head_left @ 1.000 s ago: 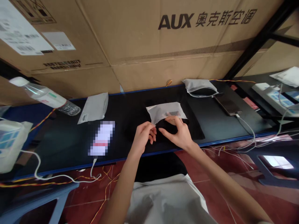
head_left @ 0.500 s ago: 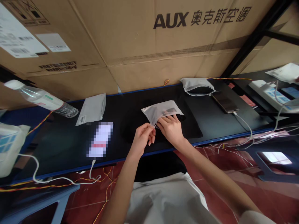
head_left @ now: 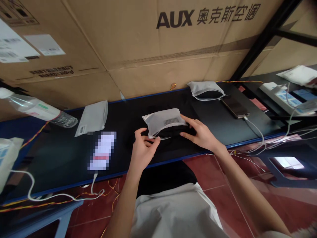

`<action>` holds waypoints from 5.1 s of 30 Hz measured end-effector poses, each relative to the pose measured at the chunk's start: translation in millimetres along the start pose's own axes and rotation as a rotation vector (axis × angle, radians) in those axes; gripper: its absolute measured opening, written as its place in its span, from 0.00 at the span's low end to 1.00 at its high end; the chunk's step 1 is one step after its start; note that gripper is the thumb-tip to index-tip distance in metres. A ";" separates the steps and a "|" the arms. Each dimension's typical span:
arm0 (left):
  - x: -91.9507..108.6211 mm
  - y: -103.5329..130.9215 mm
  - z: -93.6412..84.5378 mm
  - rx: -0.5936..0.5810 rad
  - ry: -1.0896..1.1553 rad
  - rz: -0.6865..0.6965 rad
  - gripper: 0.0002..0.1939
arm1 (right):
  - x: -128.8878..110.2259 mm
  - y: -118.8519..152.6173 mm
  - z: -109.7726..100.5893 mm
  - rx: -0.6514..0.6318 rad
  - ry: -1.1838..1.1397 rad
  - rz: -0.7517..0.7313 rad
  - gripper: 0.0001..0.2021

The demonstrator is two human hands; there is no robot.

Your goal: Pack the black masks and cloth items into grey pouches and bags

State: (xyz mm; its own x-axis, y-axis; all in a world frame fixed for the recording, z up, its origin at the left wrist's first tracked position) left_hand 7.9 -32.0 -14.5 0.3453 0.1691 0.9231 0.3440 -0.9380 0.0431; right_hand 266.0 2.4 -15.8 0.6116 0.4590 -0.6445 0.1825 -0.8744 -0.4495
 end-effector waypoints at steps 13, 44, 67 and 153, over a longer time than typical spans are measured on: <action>-9.6 -4.6 28.6 -0.078 0.346 -0.111 0.36 | 37.8 -23.6 18.5 0.072 -0.336 0.287 0.15; 2.9 27.7 104.0 0.023 0.788 -0.607 0.07 | -14.4 -15.7 22.1 0.323 -0.174 0.304 0.08; -8.8 6.8 -21.6 0.226 0.043 0.214 0.16 | -26.6 7.2 3.1 0.094 -0.029 0.069 0.12; -14.8 -8.4 -7.1 -0.278 0.268 -0.273 0.17 | -48.3 -11.4 15.2 0.194 0.290 -0.205 0.30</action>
State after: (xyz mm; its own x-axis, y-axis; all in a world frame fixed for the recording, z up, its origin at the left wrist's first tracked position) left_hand -6.3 -28.7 -25.8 0.0248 0.3710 0.9283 0.1317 -0.9217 0.3648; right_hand 222.7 -7.4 11.1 0.7744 0.5333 -0.3404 0.1917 -0.7106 -0.6770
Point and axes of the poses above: each hand's wrist, its own y-axis away from the middle knuckle, its own z-axis out of the palm, x = y × z, the point moved 6 cm from there along -y, towards the middle knuckle, and after that the axes turned 11 degrees about x, right-handed, at the moved point
